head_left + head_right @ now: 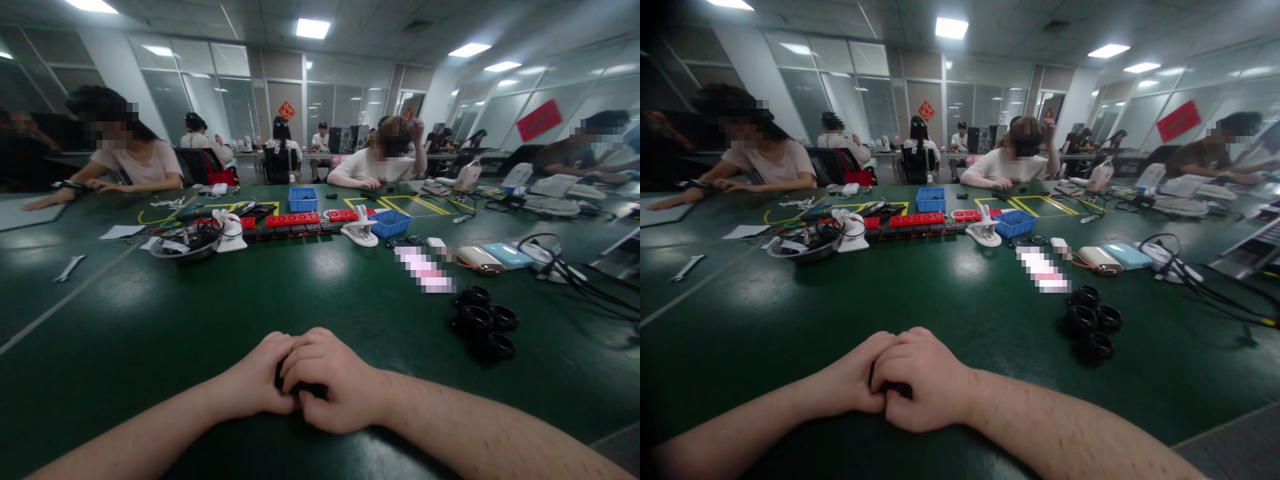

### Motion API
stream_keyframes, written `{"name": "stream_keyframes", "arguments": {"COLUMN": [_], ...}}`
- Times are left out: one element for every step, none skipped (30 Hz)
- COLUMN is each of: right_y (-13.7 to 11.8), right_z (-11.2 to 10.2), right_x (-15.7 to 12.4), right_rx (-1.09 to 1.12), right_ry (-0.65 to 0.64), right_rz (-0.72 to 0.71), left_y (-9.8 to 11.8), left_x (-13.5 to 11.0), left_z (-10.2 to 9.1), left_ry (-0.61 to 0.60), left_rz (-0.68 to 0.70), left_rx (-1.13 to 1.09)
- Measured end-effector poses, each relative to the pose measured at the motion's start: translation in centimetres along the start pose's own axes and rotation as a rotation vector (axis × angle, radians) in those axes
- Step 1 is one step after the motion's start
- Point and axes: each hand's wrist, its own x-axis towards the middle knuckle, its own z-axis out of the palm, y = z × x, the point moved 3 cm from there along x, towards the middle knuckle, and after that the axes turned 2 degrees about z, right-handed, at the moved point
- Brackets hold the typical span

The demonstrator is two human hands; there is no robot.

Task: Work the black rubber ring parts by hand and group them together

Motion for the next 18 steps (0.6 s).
{"name": "stream_keyframes", "arguments": {"right_y": [-0.07, -0.14, -0.19, -0.21, -0.23, -0.25, -0.27, -0.31, -0.37, -0.45, -0.53, -0.60, -0.66, -0.70, -0.70, -0.67, -0.59, -0.48], "right_z": [-0.01, -0.02, 0.00, 0.02, 0.05, 0.08, 0.09, 0.08, 0.05, 0.01, -0.03, -0.07, -0.12, -0.17, -0.22, -0.27, -0.33, -0.38], "right_x": [0.00, -0.02, -0.04, -0.07, -0.11, -0.14, -0.17, -0.18, -0.19, -0.19, -0.18, -0.16, -0.14, -0.12, -0.12, -0.12, -0.14, -0.17], "right_rx": [0.005, 0.008, 0.010, 0.009, 0.008, 0.006, 0.007, 0.011, 0.014, 0.016, 0.014, 0.008, 0.000, -0.008, -0.012, -0.015, -0.019, -0.026], "right_ry": [-0.002, -0.006, -0.012, -0.023, -0.034, -0.044, -0.050, -0.050, -0.046, -0.038, -0.029, -0.020, -0.010, 0.001, 0.013, 0.028, 0.048, 0.072], "right_rz": [-0.018, -0.036, -0.051, -0.060, -0.064, -0.068, -0.071, -0.075, -0.083, -0.093, -0.102, -0.107, -0.107, -0.101, -0.089, -0.070, -0.043, -0.010], "left_y": [-0.04, -0.07, -0.08, -0.09, -0.09, -0.08, -0.05, 0.00, 0.10, 0.25, 0.42, 0.60, 0.74, 0.83, 0.84, 0.80, 0.72, 0.66], "left_x": [-0.09, -0.16, -0.20, -0.22, -0.21, -0.18, -0.15, -0.11, -0.08, -0.04, -0.02, 0.00, 0.00, 0.00, 0.01, 0.01, 0.01, 0.00], "left_z": [-0.08, -0.15, -0.21, -0.24, -0.25, -0.26, -0.29, -0.33, -0.35, -0.35, -0.33, -0.31, -0.31, -0.32, -0.35, -0.39, -0.42, -0.42], "left_ry": [0.018, 0.028, 0.028, 0.019, 0.007, -0.004, -0.007, -0.001, -0.001, -0.010, -0.025, -0.040, -0.049, -0.053, -0.049, -0.039, -0.029, -0.022], "left_rz": [0.001, 0.002, 0.003, -0.002, -0.012, -0.021, -0.029, -0.033, -0.024, 0.000, 0.034, 0.073, 0.105, 0.124, 0.124, 0.106, 0.080, 0.055], "left_rx": [-0.026, -0.057, -0.085, -0.101, -0.102, -0.091, -0.071, -0.051, -0.031, -0.010, 0.008, 0.023, 0.036, 0.045, 0.046, 0.036, 0.022, 0.005]}}
